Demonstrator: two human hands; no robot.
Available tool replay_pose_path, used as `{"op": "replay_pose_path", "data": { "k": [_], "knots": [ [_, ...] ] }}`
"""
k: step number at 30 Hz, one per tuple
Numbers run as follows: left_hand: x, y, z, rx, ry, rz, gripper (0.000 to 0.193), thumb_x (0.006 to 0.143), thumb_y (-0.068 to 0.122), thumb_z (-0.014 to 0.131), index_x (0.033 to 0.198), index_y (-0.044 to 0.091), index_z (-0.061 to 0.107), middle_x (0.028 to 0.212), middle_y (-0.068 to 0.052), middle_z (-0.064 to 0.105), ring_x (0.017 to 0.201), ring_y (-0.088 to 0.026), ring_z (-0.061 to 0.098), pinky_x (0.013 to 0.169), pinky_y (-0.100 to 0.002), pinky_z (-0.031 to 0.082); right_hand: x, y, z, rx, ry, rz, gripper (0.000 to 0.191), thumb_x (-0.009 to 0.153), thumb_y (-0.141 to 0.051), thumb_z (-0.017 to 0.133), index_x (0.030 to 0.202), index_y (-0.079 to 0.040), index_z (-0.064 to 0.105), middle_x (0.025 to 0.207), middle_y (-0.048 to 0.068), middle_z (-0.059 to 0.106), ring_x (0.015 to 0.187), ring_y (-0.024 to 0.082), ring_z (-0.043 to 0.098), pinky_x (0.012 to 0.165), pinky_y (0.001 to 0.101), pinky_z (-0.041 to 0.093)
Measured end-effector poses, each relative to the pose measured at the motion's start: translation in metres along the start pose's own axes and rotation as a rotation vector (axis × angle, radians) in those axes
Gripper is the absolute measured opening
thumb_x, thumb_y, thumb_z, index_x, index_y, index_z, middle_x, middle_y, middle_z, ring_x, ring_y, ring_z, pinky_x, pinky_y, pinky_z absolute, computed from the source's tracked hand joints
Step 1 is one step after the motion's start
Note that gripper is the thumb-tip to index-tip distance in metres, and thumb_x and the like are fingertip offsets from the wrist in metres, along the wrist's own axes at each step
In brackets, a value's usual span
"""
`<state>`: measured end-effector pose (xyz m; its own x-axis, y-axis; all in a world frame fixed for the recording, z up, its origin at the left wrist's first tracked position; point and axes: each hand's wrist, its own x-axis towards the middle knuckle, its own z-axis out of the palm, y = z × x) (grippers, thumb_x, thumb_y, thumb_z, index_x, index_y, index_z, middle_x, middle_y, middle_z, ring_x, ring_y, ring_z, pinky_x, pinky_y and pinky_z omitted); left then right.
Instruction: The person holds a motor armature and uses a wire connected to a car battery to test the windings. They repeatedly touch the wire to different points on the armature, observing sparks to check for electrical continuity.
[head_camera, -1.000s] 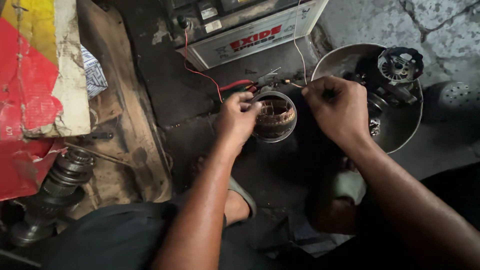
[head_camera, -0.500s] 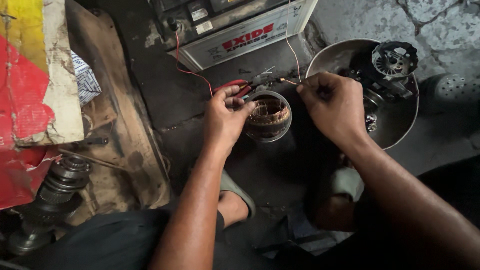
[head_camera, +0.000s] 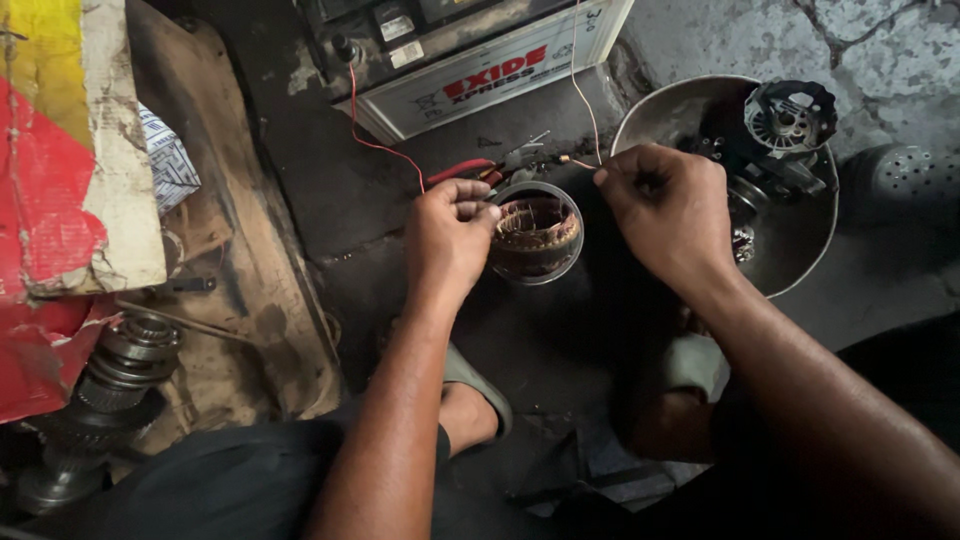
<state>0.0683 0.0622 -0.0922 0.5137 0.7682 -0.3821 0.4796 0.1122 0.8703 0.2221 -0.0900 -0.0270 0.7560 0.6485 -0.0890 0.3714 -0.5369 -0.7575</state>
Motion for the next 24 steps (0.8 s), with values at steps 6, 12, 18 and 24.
{"op": "replay_pose_path", "data": {
  "k": [6, 12, 18, 24],
  "knots": [
    [0.000, 0.004, 0.001, -0.143, -0.016, 0.007, 0.014, 0.089, 0.002, 0.069, 0.103, -0.002, 0.071, 0.086, -0.008, 0.077, 0.073, -0.014, 0.076, 0.064, -0.029, 0.063, 0.000, 0.003, 0.002, 0.061, -0.007, -0.015, 0.014, 0.093, -0.013, 0.076, 0.098, 0.000, 0.076, 0.081, 0.010, 0.075, 0.073, 0.009, 0.067, 0.069, 0.0282, 0.054],
    [-0.005, 0.013, 0.000, 0.083, 0.091, 0.036, 0.016, 0.088, 0.013, 0.073, 0.097, 0.001, 0.077, 0.085, -0.011, 0.080, 0.074, -0.014, 0.077, 0.068, -0.028, 0.059, 0.002, 0.003, 0.002, 0.014, -0.010, 0.004, 0.016, 0.092, -0.015, 0.077, 0.100, 0.000, 0.076, 0.081, 0.012, 0.075, 0.071, 0.012, 0.069, 0.067, 0.0291, 0.054],
    [-0.005, 0.020, -0.001, 0.021, 0.070, -0.009, 0.017, 0.083, 0.012, 0.071, 0.094, 0.001, 0.078, 0.083, -0.011, 0.081, 0.074, -0.014, 0.078, 0.068, -0.027, 0.059, 0.001, 0.003, 0.004, 0.043, -0.068, 0.028, 0.017, 0.093, -0.017, 0.075, 0.100, -0.002, 0.076, 0.082, 0.010, 0.077, 0.070, 0.011, 0.070, 0.065, 0.0279, 0.054],
    [-0.006, 0.018, -0.004, 0.057, 0.054, 0.037, 0.017, 0.082, 0.011, 0.073, 0.095, 0.001, 0.078, 0.081, -0.011, 0.081, 0.072, -0.014, 0.078, 0.067, -0.028, 0.059, 0.001, 0.004, 0.006, 0.041, -0.018, -0.033, 0.017, 0.091, -0.015, 0.077, 0.099, 0.000, 0.076, 0.080, 0.011, 0.075, 0.069, 0.012, 0.070, 0.065, 0.0282, 0.054]
  ]
}}
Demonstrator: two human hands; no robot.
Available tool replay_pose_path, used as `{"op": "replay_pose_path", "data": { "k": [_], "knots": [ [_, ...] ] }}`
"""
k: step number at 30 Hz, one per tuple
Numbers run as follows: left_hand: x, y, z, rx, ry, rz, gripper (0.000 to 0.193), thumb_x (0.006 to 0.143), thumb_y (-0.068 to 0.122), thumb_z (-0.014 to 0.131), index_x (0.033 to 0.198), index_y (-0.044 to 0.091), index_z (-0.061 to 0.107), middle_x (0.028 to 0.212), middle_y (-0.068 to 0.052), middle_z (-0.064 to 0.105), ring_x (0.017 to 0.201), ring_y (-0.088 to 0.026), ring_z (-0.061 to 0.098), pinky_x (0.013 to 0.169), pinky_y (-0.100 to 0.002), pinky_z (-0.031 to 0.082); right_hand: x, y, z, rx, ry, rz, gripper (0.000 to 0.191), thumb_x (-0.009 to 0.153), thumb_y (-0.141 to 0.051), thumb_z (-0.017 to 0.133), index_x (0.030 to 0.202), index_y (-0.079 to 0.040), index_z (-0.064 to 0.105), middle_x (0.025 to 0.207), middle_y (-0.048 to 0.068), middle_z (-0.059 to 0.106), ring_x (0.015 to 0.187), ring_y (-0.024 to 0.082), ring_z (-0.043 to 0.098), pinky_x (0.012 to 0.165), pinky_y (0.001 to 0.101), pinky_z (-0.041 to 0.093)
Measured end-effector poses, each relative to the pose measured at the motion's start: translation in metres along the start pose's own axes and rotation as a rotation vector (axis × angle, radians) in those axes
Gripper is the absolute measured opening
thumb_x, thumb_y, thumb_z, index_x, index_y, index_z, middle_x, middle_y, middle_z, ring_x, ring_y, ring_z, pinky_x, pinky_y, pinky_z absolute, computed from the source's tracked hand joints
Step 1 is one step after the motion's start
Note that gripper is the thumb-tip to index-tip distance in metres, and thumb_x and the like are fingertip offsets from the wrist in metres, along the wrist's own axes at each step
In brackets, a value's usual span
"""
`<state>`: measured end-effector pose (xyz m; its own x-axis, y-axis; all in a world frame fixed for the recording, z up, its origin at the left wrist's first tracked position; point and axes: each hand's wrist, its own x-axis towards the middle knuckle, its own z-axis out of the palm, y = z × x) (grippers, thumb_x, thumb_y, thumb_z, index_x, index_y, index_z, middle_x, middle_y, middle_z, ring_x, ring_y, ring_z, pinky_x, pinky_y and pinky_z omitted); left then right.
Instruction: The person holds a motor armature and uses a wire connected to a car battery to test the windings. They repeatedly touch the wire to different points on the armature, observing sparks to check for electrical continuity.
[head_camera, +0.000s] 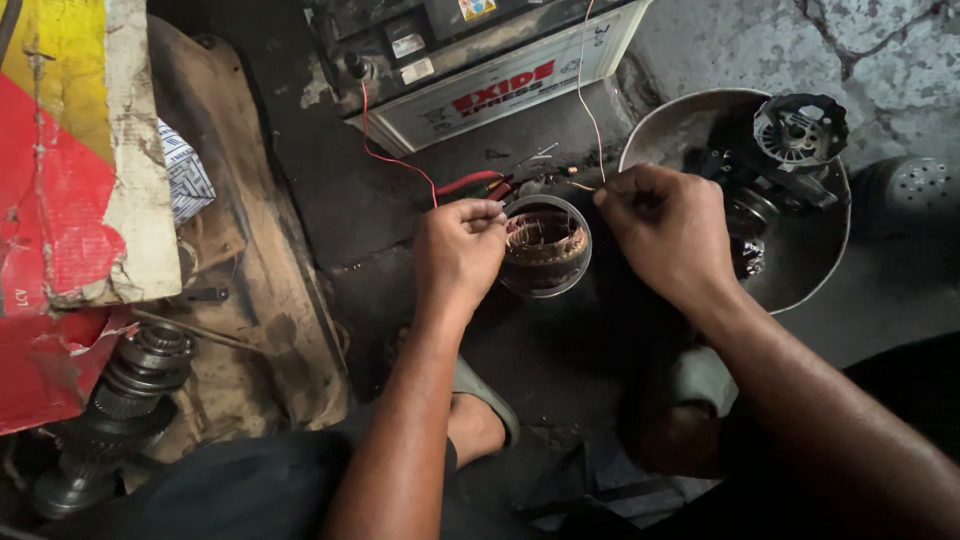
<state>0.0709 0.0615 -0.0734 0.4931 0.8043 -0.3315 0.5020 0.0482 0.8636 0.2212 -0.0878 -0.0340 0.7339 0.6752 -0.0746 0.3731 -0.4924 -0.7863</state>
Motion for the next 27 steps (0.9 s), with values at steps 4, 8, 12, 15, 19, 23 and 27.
{"op": "replay_pose_path", "data": {
  "k": [4, 8, 12, 15, 19, 23, 27],
  "knots": [
    [0.000, 0.003, -0.001, 0.005, 0.027, 0.066, 0.017, 0.083, 0.012, 0.074, 0.095, 0.001, 0.078, 0.083, -0.011, 0.080, 0.074, -0.015, 0.079, 0.069, -0.028, 0.060, 0.001, -0.001, 0.000, -0.055, -0.005, 0.022, 0.018, 0.091, -0.016, 0.077, 0.097, 0.001, 0.076, 0.077, 0.012, 0.074, 0.066, 0.014, 0.068, 0.062, 0.0299, 0.052],
    [-0.005, 0.006, -0.005, 0.105, -0.021, 0.072, 0.026, 0.077, 0.019, 0.084, 0.095, 0.001, 0.079, 0.081, -0.013, 0.079, 0.072, -0.017, 0.078, 0.069, -0.030, 0.059, 0.001, -0.003, 0.000, -0.049, -0.020, 0.032, 0.018, 0.092, -0.016, 0.076, 0.097, 0.000, 0.076, 0.077, 0.011, 0.075, 0.067, 0.012, 0.069, 0.063, 0.0290, 0.053],
    [-0.006, 0.006, -0.004, 0.229, -0.055, 0.012, 0.029, 0.073, 0.022, 0.087, 0.095, 0.005, 0.081, 0.081, -0.014, 0.079, 0.071, -0.021, 0.078, 0.069, -0.032, 0.058, 0.002, -0.005, -0.001, -0.075, -0.039, 0.083, 0.017, 0.092, -0.016, 0.076, 0.097, 0.001, 0.076, 0.076, 0.012, 0.074, 0.064, 0.014, 0.066, 0.060, 0.0313, 0.051],
    [-0.006, 0.003, -0.003, 0.279, -0.080, 0.041, 0.025, 0.074, 0.022, 0.086, 0.094, 0.007, 0.082, 0.082, -0.015, 0.078, 0.072, -0.022, 0.078, 0.070, -0.033, 0.058, 0.001, -0.005, -0.003, -0.046, -0.035, 0.059, 0.017, 0.092, -0.016, 0.075, 0.097, 0.000, 0.076, 0.078, 0.010, 0.075, 0.065, 0.011, 0.067, 0.061, 0.0293, 0.052],
    [-0.005, -0.001, -0.002, 0.243, -0.076, 0.018, 0.021, 0.079, 0.021, 0.084, 0.095, 0.007, 0.082, 0.082, -0.015, 0.078, 0.073, -0.022, 0.079, 0.071, -0.033, 0.059, 0.002, -0.006, -0.004, -0.042, -0.028, 0.060, 0.016, 0.092, -0.016, 0.075, 0.096, 0.000, 0.076, 0.077, 0.009, 0.074, 0.065, 0.010, 0.066, 0.060, 0.0287, 0.052],
    [-0.006, 0.005, 0.000, 0.138, -0.020, 0.108, 0.032, 0.075, 0.014, 0.083, 0.105, 0.004, 0.077, 0.091, -0.013, 0.079, 0.082, -0.019, 0.079, 0.074, -0.033, 0.060, 0.002, -0.007, -0.005, -0.053, -0.019, 0.059, 0.016, 0.093, -0.016, 0.075, 0.095, 0.000, 0.076, 0.075, 0.010, 0.074, 0.064, 0.011, 0.065, 0.059, 0.0298, 0.050],
    [-0.018, 0.022, 0.008, 0.103, 0.064, 0.187, 0.043, 0.077, 0.011, 0.081, 0.119, 0.004, 0.072, 0.098, -0.013, 0.079, 0.090, -0.020, 0.079, 0.079, -0.032, 0.061, 0.002, -0.007, -0.007, 0.006, 0.031, 0.015, 0.015, 0.093, -0.014, 0.074, 0.095, 0.001, 0.075, 0.077, 0.009, 0.074, 0.067, 0.009, 0.066, 0.063, 0.0272, 0.052]
  ]
}}
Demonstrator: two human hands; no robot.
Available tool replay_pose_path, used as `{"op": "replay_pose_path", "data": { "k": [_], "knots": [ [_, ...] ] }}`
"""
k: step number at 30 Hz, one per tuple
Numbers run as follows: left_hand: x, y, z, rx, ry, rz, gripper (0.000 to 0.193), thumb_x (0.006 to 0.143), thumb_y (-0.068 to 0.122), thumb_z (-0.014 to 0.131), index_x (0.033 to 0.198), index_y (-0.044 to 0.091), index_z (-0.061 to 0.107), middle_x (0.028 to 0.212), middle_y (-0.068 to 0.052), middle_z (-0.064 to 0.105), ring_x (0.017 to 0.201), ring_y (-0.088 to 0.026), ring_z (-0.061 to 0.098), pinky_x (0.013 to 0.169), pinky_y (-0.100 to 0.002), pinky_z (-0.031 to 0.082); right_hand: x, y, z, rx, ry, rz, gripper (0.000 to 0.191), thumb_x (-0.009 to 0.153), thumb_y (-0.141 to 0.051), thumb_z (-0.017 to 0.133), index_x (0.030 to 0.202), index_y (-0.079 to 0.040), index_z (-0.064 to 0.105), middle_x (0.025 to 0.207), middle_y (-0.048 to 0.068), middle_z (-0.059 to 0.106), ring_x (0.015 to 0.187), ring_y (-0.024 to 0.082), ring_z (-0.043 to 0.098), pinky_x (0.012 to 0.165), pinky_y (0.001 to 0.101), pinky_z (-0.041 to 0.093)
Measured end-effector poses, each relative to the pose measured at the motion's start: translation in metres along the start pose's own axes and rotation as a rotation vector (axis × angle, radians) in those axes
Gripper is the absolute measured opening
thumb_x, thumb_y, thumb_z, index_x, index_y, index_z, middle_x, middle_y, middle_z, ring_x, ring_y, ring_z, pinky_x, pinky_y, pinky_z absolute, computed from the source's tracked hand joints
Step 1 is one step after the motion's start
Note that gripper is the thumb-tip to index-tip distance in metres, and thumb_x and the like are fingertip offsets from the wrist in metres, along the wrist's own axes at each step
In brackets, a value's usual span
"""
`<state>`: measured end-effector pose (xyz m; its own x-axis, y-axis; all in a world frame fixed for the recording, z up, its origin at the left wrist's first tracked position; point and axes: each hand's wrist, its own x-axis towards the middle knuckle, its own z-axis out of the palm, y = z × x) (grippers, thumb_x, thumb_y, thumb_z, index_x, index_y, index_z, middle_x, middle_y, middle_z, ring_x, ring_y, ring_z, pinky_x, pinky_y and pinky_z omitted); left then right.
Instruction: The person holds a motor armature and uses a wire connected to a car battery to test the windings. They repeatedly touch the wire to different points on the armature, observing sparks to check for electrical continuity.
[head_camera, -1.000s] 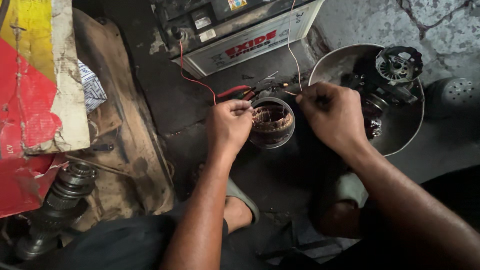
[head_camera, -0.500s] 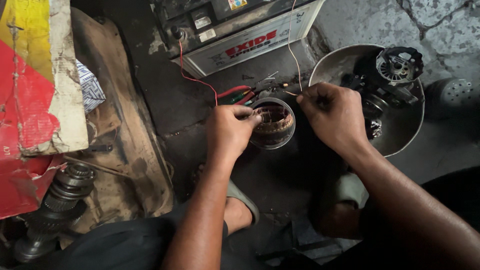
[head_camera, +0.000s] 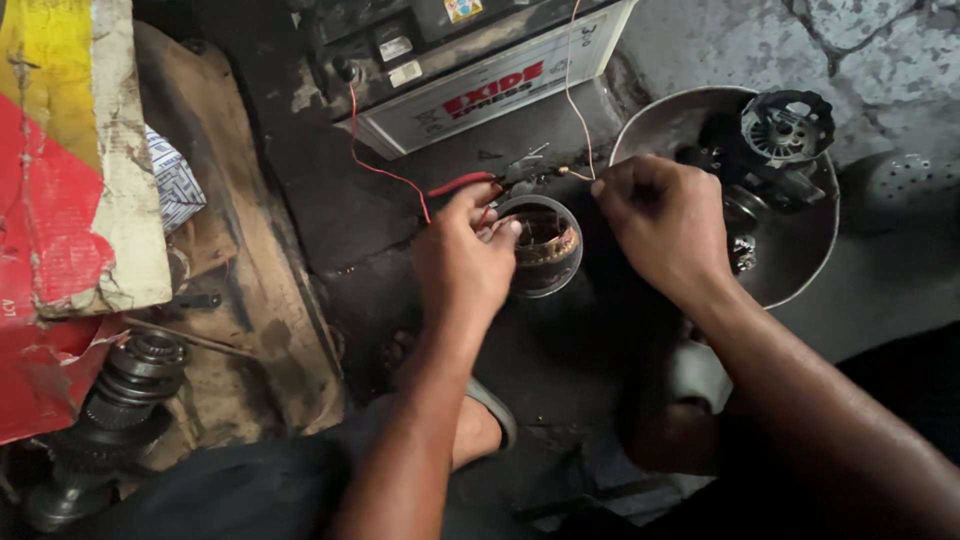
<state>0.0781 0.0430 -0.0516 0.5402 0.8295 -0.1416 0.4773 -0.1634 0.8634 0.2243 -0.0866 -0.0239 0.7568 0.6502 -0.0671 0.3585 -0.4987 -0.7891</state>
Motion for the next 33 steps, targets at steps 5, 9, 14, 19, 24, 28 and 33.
{"op": "replay_pose_path", "data": {
  "k": [5, 9, 14, 19, 24, 28, 33],
  "knots": [
    [-0.019, 0.017, 0.009, 0.106, 0.007, 0.135, 0.039, 0.079, 0.015, 0.084, 0.113, 0.001, 0.072, 0.099, -0.019, 0.077, 0.093, -0.031, 0.078, 0.082, -0.038, 0.059, 0.003, 0.003, -0.005, 0.004, 0.016, -0.003, 0.015, 0.093, -0.013, 0.075, 0.094, 0.002, 0.074, 0.074, 0.010, 0.073, 0.065, 0.010, 0.063, 0.061, 0.0288, 0.050],
    [-0.017, 0.006, 0.010, 0.129, -0.013, 0.204, 0.035, 0.087, 0.018, 0.077, 0.117, 0.001, 0.072, 0.103, -0.021, 0.076, 0.097, -0.033, 0.077, 0.086, -0.040, 0.059, 0.003, 0.004, -0.005, 0.052, 0.033, -0.065, 0.013, 0.093, -0.012, 0.074, 0.096, 0.001, 0.075, 0.074, 0.009, 0.072, 0.066, 0.007, 0.065, 0.063, 0.0269, 0.052],
    [0.011, -0.012, 0.011, 0.134, -0.098, 0.210, 0.035, 0.088, 0.024, 0.075, 0.114, 0.001, 0.073, 0.103, -0.022, 0.076, 0.097, -0.034, 0.076, 0.085, -0.041, 0.058, 0.003, -0.002, -0.009, 0.040, 0.038, 0.003, 0.015, 0.094, -0.013, 0.074, 0.095, 0.002, 0.075, 0.073, 0.009, 0.072, 0.065, 0.009, 0.063, 0.060, 0.0284, 0.050],
    [0.058, -0.002, 0.028, 0.112, -0.475, 0.033, 0.043, 0.089, 0.044, 0.067, 0.095, 0.003, 0.077, 0.084, -0.017, 0.080, 0.082, -0.030, 0.081, 0.074, -0.041, 0.059, 0.006, -0.011, -0.018, 0.102, 0.045, -0.062, 0.015, 0.093, -0.013, 0.073, 0.097, 0.001, 0.076, 0.076, 0.009, 0.073, 0.067, 0.009, 0.067, 0.062, 0.0278, 0.052],
    [0.099, -0.004, 0.048, 0.558, -0.730, 0.098, 0.062, 0.097, 0.058, 0.056, 0.083, 0.001, 0.078, 0.079, -0.019, 0.074, 0.076, -0.031, 0.074, 0.073, -0.045, 0.056, 0.006, -0.010, -0.028, 0.128, 0.131, 0.027, 0.022, 0.093, -0.016, 0.077, 0.088, 0.005, 0.072, 0.074, 0.010, 0.072, 0.069, 0.010, 0.062, 0.064, 0.0293, 0.051],
    [0.114, -0.028, 0.059, 0.489, -0.943, 0.098, 0.055, 0.099, 0.051, 0.049, 0.089, 0.004, 0.077, 0.085, -0.012, 0.080, 0.079, -0.023, 0.075, 0.075, -0.040, 0.055, 0.006, -0.006, -0.036, 0.122, 0.153, 0.016, 0.016, 0.092, -0.015, 0.076, 0.092, 0.001, 0.075, 0.076, 0.005, 0.072, 0.068, 0.008, 0.062, 0.062, 0.0282, 0.049],
    [0.130, -0.046, 0.064, 0.271, -1.146, -0.031, 0.027, 0.097, 0.024, 0.057, 0.104, 0.005, 0.075, 0.096, -0.009, 0.081, 0.085, -0.019, 0.074, 0.075, -0.038, 0.057, 0.004, -0.003, -0.045, 0.227, 0.120, 0.035, 0.016, 0.096, -0.013, 0.075, 0.088, 0.001, 0.074, 0.076, 0.001, 0.071, 0.068, 0.005, 0.058, 0.059, 0.0246, 0.046]
  ]
}}
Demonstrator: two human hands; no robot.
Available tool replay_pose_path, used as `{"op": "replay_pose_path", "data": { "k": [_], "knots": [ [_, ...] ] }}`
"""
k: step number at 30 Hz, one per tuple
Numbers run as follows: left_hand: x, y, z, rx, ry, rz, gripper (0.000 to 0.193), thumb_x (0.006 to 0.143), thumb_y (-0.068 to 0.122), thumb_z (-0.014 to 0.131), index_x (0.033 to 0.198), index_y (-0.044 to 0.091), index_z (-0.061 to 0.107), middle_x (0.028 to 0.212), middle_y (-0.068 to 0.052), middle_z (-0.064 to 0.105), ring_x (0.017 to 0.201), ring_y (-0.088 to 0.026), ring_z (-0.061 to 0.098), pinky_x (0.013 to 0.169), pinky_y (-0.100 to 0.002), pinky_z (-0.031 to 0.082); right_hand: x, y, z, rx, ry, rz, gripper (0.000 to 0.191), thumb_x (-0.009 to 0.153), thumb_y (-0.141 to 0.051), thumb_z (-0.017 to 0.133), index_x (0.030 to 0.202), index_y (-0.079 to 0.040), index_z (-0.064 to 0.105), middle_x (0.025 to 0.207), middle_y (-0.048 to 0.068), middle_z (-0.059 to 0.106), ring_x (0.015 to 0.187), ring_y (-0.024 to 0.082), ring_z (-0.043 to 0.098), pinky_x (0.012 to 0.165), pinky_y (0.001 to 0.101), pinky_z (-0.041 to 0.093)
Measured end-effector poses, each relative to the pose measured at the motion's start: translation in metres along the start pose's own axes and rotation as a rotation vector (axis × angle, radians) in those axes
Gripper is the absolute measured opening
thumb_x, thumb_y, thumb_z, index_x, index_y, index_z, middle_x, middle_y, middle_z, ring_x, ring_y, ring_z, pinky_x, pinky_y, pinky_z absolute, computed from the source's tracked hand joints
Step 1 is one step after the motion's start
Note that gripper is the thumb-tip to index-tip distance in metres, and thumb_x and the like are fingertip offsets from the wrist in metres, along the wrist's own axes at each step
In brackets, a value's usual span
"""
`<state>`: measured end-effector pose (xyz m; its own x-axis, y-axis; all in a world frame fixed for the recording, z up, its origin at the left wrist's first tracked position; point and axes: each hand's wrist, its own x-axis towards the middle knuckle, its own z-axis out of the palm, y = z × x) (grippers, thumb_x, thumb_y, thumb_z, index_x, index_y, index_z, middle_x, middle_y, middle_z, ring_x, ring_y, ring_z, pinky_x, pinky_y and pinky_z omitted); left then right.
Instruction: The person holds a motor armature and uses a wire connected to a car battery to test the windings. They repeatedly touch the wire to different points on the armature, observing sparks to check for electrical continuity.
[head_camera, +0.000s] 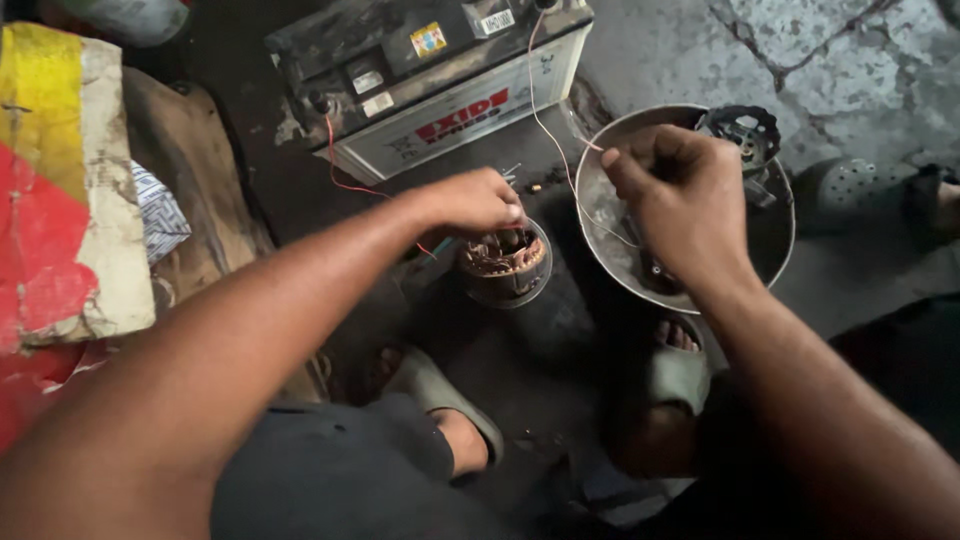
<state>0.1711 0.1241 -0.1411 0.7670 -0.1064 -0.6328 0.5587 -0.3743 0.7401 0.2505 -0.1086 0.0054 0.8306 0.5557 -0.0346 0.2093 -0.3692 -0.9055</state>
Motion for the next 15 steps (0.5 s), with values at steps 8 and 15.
{"op": "replay_pose_path", "data": {
  "k": [8, 15],
  "knots": [
    [-0.021, 0.001, -0.010, 0.045, -0.053, 0.074, 0.024, 0.087, 0.005, 0.067, 0.107, 0.002, 0.080, 0.099, -0.008, 0.081, 0.090, -0.014, 0.074, 0.082, -0.031, 0.058, -0.005, -0.002, 0.000, -0.062, -0.009, 0.006, 0.017, 0.096, -0.011, 0.075, 0.085, 0.001, 0.069, 0.071, -0.001, 0.065, 0.064, 0.004, 0.054, 0.056, 0.0236, 0.042],
    [-0.028, 0.003, -0.003, -0.081, 0.005, 0.074, 0.025, 0.084, 0.000, 0.062, 0.104, 0.001, 0.078, 0.093, -0.009, 0.082, 0.085, -0.012, 0.077, 0.078, -0.027, 0.060, -0.010, -0.011, 0.006, -0.080, -0.031, -0.004, 0.016, 0.097, -0.012, 0.075, 0.087, 0.000, 0.071, 0.071, 0.000, 0.065, 0.063, 0.004, 0.054, 0.055, 0.0235, 0.042]
  ]
}}
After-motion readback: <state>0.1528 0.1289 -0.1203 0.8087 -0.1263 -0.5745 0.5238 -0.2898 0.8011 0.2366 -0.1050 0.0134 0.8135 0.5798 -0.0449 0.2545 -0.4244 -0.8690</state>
